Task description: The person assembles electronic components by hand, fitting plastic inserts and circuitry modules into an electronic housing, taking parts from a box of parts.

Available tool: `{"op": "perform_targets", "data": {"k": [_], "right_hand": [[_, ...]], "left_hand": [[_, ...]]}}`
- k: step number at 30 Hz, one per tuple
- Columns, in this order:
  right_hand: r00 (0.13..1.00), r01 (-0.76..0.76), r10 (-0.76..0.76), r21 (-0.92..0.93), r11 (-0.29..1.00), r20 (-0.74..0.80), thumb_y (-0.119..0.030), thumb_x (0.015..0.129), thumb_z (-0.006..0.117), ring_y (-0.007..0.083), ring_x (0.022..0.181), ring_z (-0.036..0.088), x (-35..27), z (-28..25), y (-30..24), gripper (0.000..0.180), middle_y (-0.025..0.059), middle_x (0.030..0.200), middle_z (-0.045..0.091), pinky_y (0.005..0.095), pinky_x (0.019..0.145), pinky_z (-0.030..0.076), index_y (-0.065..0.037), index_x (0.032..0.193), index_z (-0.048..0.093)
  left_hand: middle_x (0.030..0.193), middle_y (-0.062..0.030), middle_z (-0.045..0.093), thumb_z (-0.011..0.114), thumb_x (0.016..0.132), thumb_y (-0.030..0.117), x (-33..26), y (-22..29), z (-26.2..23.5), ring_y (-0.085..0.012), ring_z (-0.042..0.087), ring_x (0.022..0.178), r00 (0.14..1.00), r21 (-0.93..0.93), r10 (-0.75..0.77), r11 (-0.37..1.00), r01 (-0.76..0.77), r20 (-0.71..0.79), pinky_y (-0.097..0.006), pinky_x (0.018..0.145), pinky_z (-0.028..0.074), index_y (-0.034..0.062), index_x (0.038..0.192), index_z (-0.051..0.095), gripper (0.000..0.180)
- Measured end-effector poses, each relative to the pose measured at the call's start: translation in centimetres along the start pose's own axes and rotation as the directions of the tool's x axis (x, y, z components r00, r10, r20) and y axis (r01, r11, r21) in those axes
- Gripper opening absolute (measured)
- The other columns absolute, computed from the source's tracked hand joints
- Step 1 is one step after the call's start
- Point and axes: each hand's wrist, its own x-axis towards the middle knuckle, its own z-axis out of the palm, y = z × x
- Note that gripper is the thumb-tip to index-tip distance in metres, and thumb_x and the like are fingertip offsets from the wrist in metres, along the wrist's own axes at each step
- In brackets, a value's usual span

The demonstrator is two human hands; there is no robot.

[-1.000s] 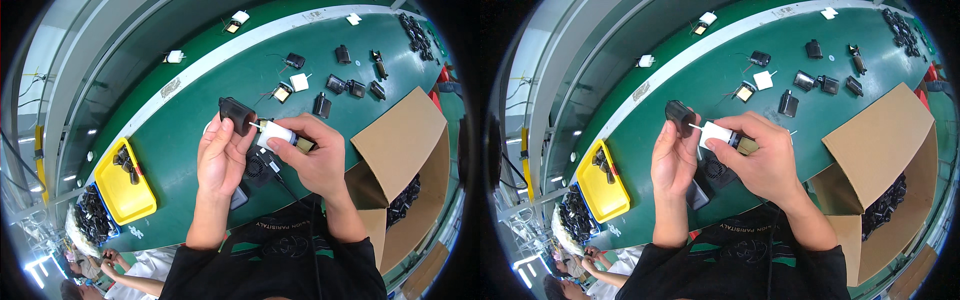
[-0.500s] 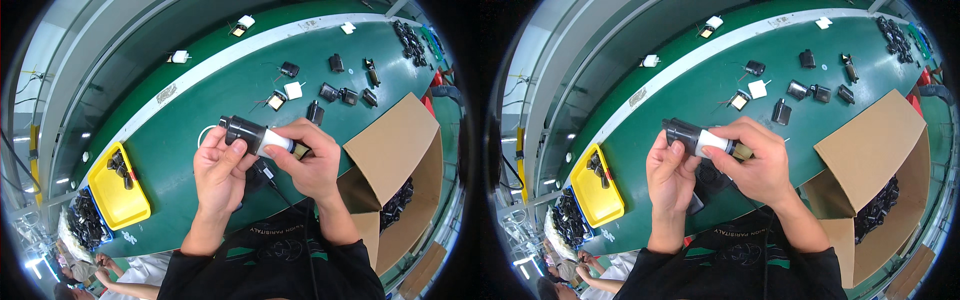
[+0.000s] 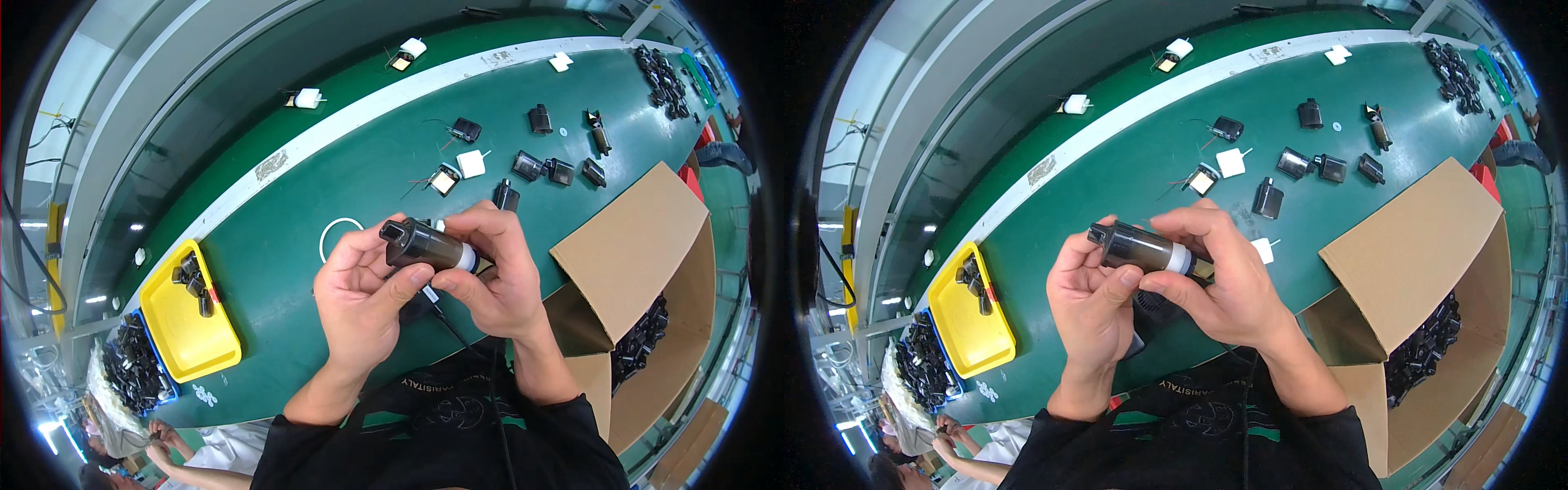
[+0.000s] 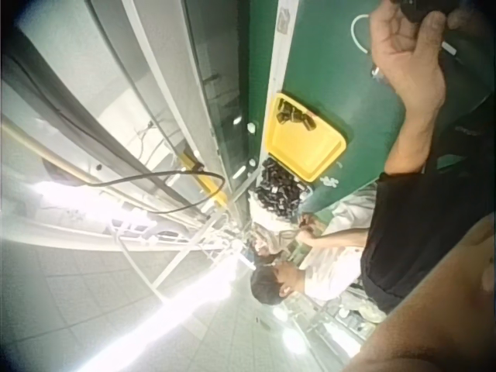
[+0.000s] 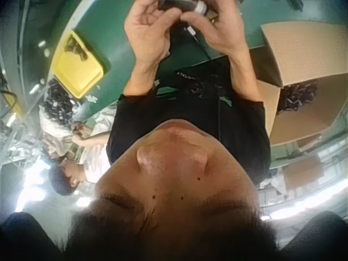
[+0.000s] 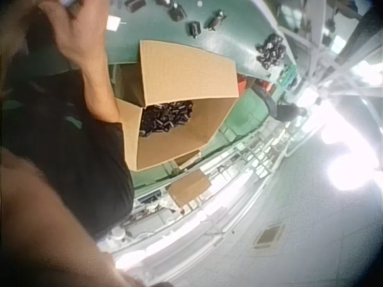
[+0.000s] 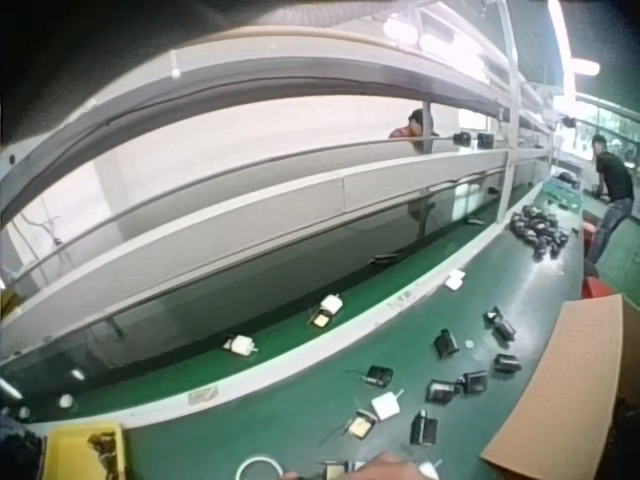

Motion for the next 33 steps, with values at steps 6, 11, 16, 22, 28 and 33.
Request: {"op": "perform_targets", "data": {"k": [6, 11, 16, 22, 28, 33], "right_hand": [[0.990, -0.012, 0.018, -0.038, 0.999, 0.141, -0.005, 0.074, 0.075, 0.0219, 0.083, 0.060, 0.4, -1.2, -0.7, 0.049, 0.0126, 0.098, 0.053, 0.0308, 0.073, 0.051, -0.001, 0.114, 0.048], [0.996, -0.076, 0.088, 0.288, 0.955, -0.029, -0.003, 0.071, 0.076, 0.0219, 0.086, 0.059, 0.0, -0.1, -0.1, 0.050, 0.0111, 0.096, 0.054, 0.0324, 0.078, 0.049, 0.001, 0.113, 0.050], [0.997, 0.068, -0.047, 0.508, 0.858, -0.053, -0.003, 0.069, 0.077, 0.0265, 0.093, 0.059, -0.7, -1.5, 4.4, 0.043, 0.0160, 0.100, 0.058, 0.0376, 0.083, 0.049, 0.006, 0.106, 0.058], [0.990, 0.143, -0.129, 0.427, 0.893, -0.061, -0.012, 0.070, 0.078, 0.0274, 0.091, 0.062, -1.4, -2.5, 4.5, 0.032, 0.0181, 0.097, 0.062, 0.0365, 0.079, 0.051, 0.006, 0.094, 0.067], [0.978, 0.204, -0.182, 0.318, 0.926, -0.099, -0.012, 0.066, 0.079, 0.0265, 0.083, 0.064, -1.2, -2.6, 3.2, 0.031, 0.0172, 0.090, 0.065, 0.0345, 0.071, 0.052, 0.006, 0.089, 0.068], [0.976, 0.212, -0.188, 0.278, 0.937, -0.109, -0.013, 0.064, 0.081, 0.0257, 0.079, 0.065, -1.8, -2.6, 2.8, 0.035, 0.0175, 0.088, 0.065, 0.0322, 0.067, 0.053, 0.008, 0.089, 0.068]], "left_hand": [[0.112, -0.0169, 0.059, 0.065, 0.075, -0.015, 0.3, 0.8, -0.2, -0.0231, 0.059, 0.104, 0.998, 0.061, -0.050, 0.997, 0.049, 0.021, -0.034, 0.090, 0.050, -0.0058, 0.112, 0.053, 0.039], [0.113, -0.0170, 0.059, 0.066, 0.074, -0.015, 0.4, 0.5, 0.3, -0.0230, 0.059, 0.106, 0.999, 0.111, -0.017, 0.994, 0.011, 0.049, -0.033, 0.088, 0.051, -0.0070, 0.113, 0.052, 0.042], [0.103, -0.0191, 0.064, 0.071, 0.066, -0.015, 0.3, 0.8, 1.2, -0.0264, 0.064, 0.097, 0.915, 0.573, 0.245, 0.720, -0.392, 0.319, -0.034, 0.082, 0.055, -0.0083, 0.102, 0.062, 0.038], [0.097, -0.0218, 0.065, 0.069, 0.061, -0.015, 0.5, 1.3, 1.8, -0.0321, 0.066, 0.092, 0.837, 0.560, 0.280, 0.638, -0.528, 0.470, -0.035, 0.080, 0.055, -0.0064, 0.096, 0.065, 0.037], [0.096, -0.0245, 0.065, 0.062, 0.062, -0.017, 0.1, 1.7, 1.6, -0.0353, 0.066, 0.091, 0.824, 0.564, 0.266, 0.622, -0.543, 0.500, -0.037, 0.078, 0.055, -0.0056, 0.096, 0.065, 0.037], [0.094, -0.0207, 0.066, 0.072, 0.053, -0.014, 0.0, 1.6, 2.1, -0.0296, 0.066, 0.090, 0.823, 0.543, 0.305, 0.634, -0.551, 0.479, -0.033, 0.077, 0.057, -0.0076, 0.094, 0.066, 0.042]]}}
